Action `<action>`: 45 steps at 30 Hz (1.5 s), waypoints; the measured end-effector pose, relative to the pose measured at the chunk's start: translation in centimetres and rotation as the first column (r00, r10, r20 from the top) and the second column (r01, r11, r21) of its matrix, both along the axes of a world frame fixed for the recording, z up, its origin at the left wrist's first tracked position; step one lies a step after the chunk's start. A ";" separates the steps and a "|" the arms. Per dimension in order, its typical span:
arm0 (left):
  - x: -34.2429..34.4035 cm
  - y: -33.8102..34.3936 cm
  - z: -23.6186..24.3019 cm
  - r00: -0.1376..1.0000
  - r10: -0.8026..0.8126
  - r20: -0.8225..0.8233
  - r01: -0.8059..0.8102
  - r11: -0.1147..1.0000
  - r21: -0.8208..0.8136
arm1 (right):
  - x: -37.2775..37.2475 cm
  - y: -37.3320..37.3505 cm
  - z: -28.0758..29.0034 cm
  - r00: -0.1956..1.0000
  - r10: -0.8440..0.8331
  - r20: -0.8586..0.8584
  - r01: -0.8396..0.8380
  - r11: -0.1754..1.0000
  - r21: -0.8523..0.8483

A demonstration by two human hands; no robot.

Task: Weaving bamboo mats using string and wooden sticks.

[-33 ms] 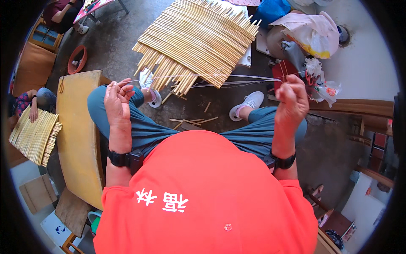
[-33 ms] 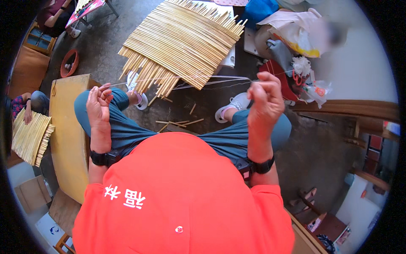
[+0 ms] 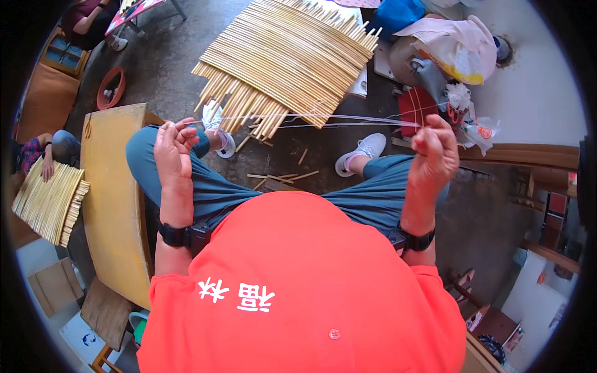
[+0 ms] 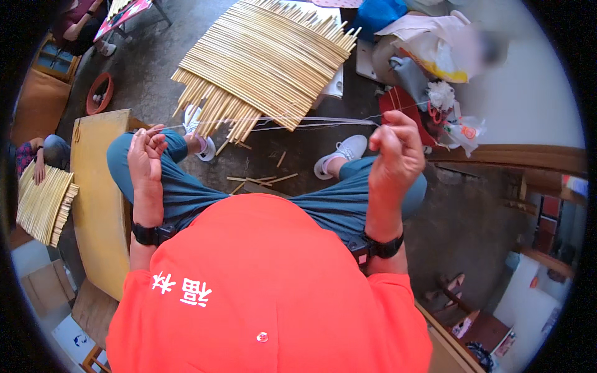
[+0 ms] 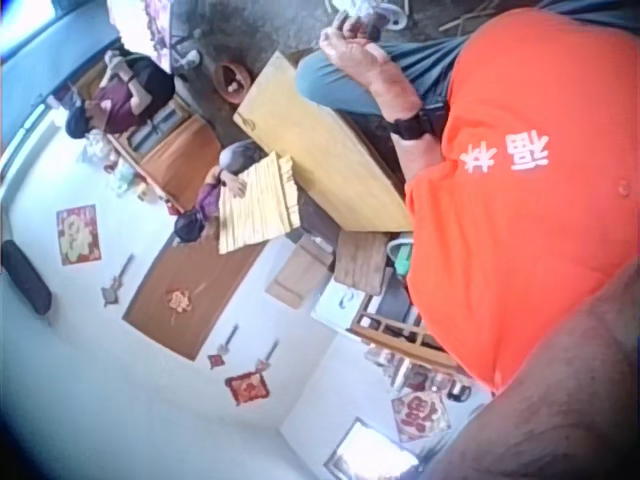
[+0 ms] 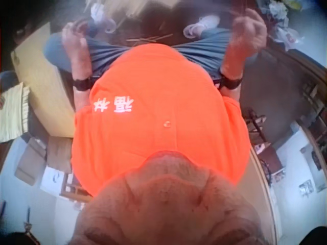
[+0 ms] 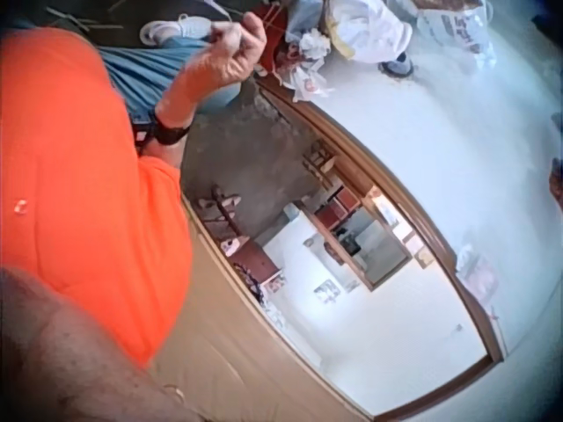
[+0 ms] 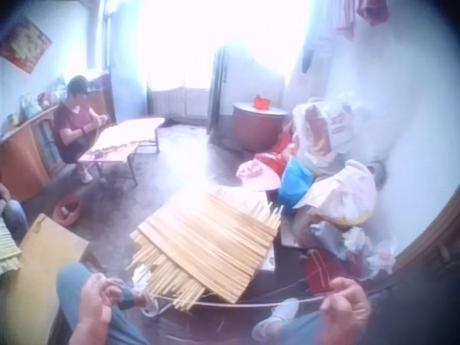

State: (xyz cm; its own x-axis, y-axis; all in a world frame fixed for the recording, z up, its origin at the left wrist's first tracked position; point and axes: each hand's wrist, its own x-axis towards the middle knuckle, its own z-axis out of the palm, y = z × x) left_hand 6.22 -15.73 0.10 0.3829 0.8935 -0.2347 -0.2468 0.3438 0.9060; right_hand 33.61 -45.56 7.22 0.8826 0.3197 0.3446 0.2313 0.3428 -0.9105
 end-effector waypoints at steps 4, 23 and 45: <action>0.5 -2.0 -1.6 0.962 -0.269 -0.054 0.265 0.961 -0.073 | -1.5 -3.2 1.5 0.975 0.182 -0.130 -0.164 0.977 0.140; 10.5 -8.3 -12.7 -0.004 -0.923 -0.385 0.994 0.038 -0.101 | -4.0 -3.0 1.0 0.640 0.697 -0.323 -0.542 0.707 0.454; 7.8 -7.3 -12.9 -0.010 -0.862 -0.507 0.985 0.078 -0.152 | 7.6 -12.9 10.5 0.906 0.421 -0.027 -0.327 0.740 0.588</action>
